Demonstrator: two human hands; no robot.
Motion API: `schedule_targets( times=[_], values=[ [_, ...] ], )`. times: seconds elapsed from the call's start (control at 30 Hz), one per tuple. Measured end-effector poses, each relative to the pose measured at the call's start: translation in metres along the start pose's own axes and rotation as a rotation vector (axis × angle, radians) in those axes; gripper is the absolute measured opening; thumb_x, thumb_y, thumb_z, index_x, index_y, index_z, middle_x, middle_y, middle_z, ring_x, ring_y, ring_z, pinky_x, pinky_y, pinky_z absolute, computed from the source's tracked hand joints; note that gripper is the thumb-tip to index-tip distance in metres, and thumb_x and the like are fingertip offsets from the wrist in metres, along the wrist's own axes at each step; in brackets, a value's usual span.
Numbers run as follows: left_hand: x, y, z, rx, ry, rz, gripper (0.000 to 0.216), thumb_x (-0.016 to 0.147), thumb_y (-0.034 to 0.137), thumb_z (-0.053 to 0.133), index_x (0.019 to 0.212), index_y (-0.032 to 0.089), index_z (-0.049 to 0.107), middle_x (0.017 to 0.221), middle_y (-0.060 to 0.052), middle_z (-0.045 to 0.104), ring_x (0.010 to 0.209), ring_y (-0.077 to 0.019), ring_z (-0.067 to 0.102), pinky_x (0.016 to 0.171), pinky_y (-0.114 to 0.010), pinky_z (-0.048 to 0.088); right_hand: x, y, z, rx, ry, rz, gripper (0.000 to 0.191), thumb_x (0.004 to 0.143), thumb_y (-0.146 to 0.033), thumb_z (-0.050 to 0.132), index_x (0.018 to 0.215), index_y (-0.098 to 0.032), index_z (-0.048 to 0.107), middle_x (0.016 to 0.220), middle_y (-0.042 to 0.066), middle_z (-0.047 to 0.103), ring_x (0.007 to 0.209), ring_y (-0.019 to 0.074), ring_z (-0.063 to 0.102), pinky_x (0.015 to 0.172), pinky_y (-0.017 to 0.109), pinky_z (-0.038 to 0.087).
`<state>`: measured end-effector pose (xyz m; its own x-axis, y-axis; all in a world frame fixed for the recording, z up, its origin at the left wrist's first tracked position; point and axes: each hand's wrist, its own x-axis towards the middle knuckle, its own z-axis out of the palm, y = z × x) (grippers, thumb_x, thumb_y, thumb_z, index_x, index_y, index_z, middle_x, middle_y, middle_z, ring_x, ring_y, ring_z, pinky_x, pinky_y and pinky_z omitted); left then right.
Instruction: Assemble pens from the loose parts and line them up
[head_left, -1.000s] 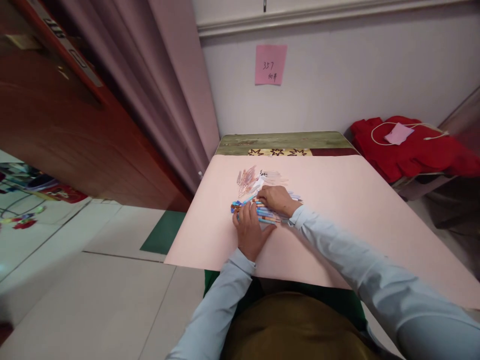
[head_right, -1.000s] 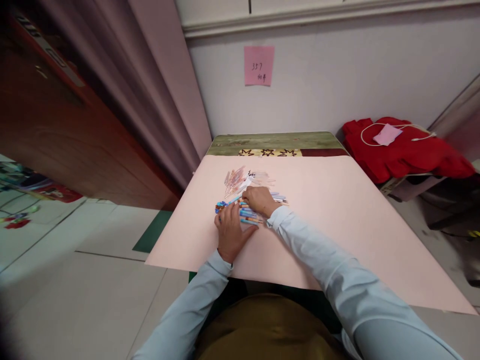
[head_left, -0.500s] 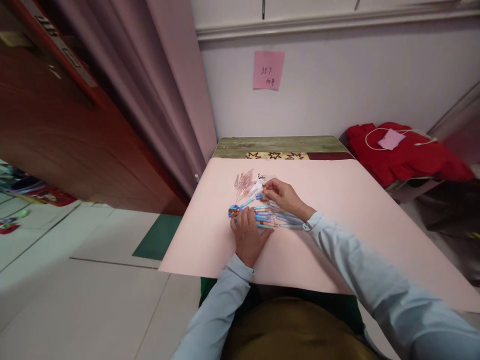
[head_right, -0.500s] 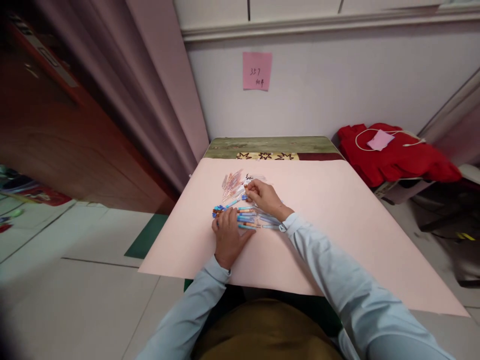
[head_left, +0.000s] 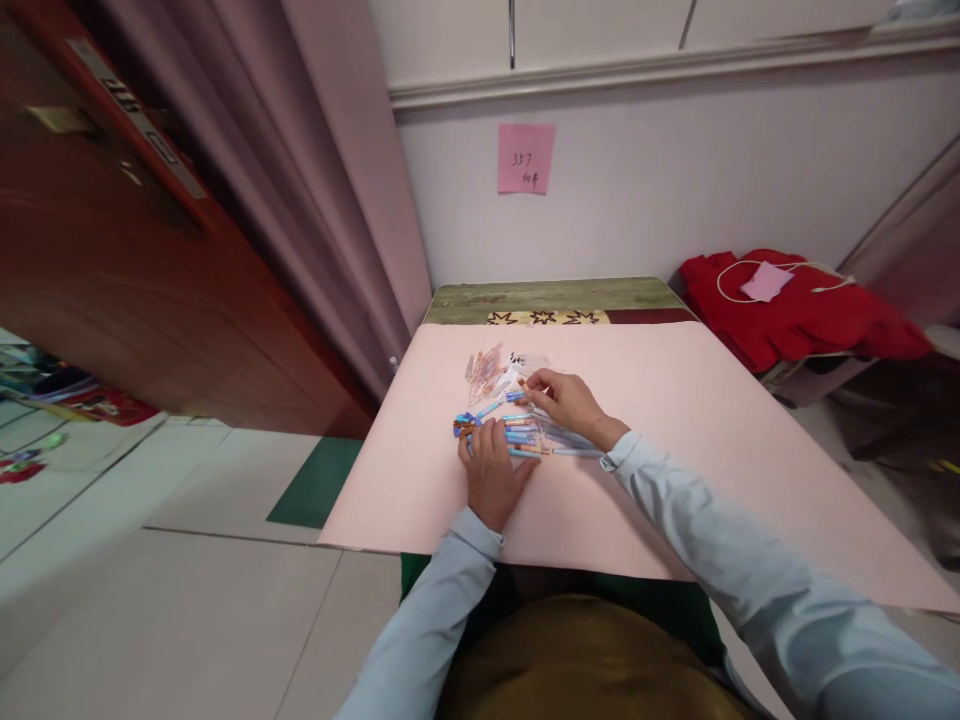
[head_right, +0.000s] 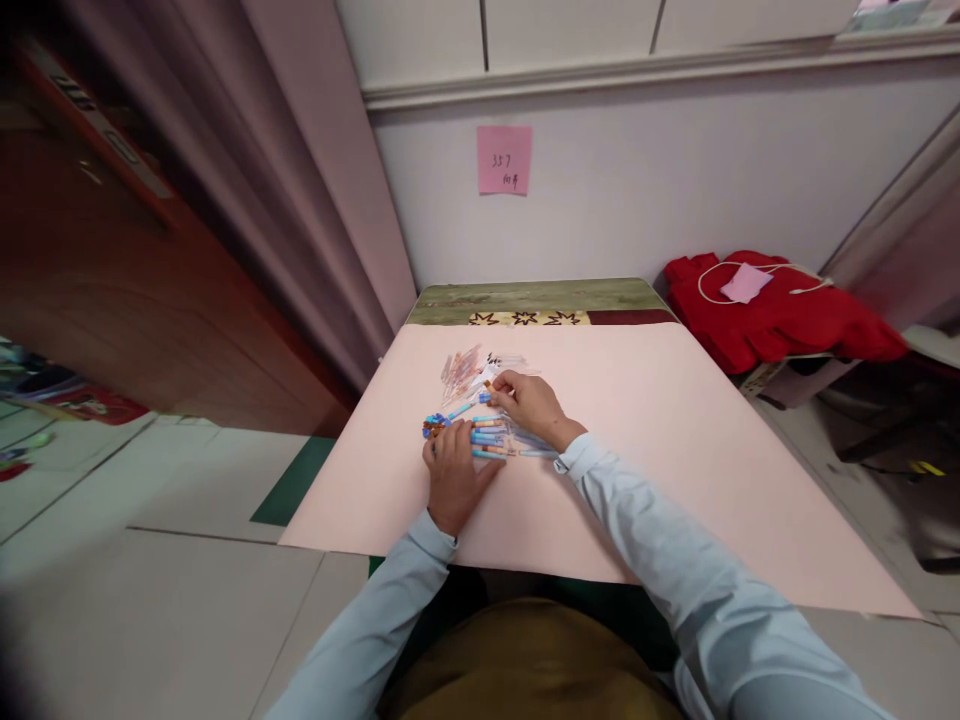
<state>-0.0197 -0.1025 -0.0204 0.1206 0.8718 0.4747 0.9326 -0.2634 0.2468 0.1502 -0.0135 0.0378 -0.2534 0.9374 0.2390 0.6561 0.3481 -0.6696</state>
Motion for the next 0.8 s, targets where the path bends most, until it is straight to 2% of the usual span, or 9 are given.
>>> schedule_targets(
  times=[0.1, 0.17, 0.23, 0.4, 0.57, 0.8],
  values=[
    [0.000, 0.001, -0.001, 0.014, 0.004, 0.012, 0.071, 0.085, 0.058, 0.063, 0.136, 0.012, 0.049, 0.135, -0.021, 0.057, 0.127, -0.0370, 0.050, 0.106, -0.055, 0.031, -0.004, 0.000, 0.001, -0.226, -0.105, -0.077, 0.019, 0.093, -0.037, 0.058, 0.093, -0.024, 0.072, 0.087, 0.002, 0.075, 0.078, 0.0164, 0.066, 0.068, 0.024, 0.041],
    [-0.001, 0.001, 0.000, 0.013, 0.008, 0.015, 0.069, 0.085, 0.058, 0.061, 0.137, 0.013, 0.049, 0.135, -0.021, 0.057, 0.127, -0.0370, 0.050, 0.106, -0.055, 0.031, -0.007, 0.001, 0.004, -0.299, -0.172, -0.107, 0.019, 0.092, -0.037, 0.060, 0.100, -0.027, 0.074, 0.098, 0.002, 0.075, 0.088, 0.0173, 0.066, 0.071, 0.024, 0.041],
    [-0.001, 0.001, 0.000, 0.004, 0.004, 0.014, 0.068, 0.086, 0.058, 0.060, 0.137, 0.014, 0.049, 0.136, -0.021, 0.057, 0.127, -0.0368, 0.050, 0.106, -0.056, 0.030, -0.006, 0.002, 0.006, -0.349, -0.178, -0.087, 0.021, 0.092, -0.036, 0.060, 0.105, -0.027, 0.074, 0.105, 0.003, 0.074, 0.095, 0.0181, 0.066, 0.075, 0.024, 0.041],
    [-0.002, 0.001, 0.001, -0.025, -0.019, 0.002, 0.067, 0.087, 0.057, 0.059, 0.138, 0.014, 0.048, 0.135, -0.021, 0.057, 0.127, -0.0369, 0.049, 0.107, -0.057, 0.029, 0.013, -0.004, 0.005, -0.522, -0.132, 0.006, 0.022, 0.095, -0.029, 0.053, 0.099, -0.022, 0.074, 0.106, 0.007, 0.072, 0.092, 0.0194, 0.066, 0.073, 0.026, 0.041],
    [-0.002, 0.000, 0.001, -0.044, -0.026, -0.016, 0.066, 0.087, 0.058, 0.059, 0.137, 0.016, 0.048, 0.135, -0.019, 0.057, 0.127, -0.0366, 0.049, 0.107, -0.056, 0.030, 0.029, -0.004, 0.012, -0.570, -0.210, -0.038, 0.018, 0.089, -0.033, 0.063, 0.097, -0.021, 0.072, 0.103, 0.008, 0.072, 0.088, 0.0216, 0.066, 0.069, 0.027, 0.040],
    [-0.001, -0.001, 0.004, -0.045, -0.031, -0.020, 0.068, 0.086, 0.056, 0.062, 0.137, 0.013, 0.047, 0.135, -0.020, 0.056, 0.126, -0.0361, 0.049, 0.107, -0.056, 0.030, 0.030, 0.001, 0.014, -0.591, -0.292, -0.111, 0.017, 0.089, -0.033, 0.062, 0.093, -0.020, 0.072, 0.101, 0.010, 0.072, 0.086, 0.0213, 0.065, 0.070, 0.027, 0.038]
  ],
)
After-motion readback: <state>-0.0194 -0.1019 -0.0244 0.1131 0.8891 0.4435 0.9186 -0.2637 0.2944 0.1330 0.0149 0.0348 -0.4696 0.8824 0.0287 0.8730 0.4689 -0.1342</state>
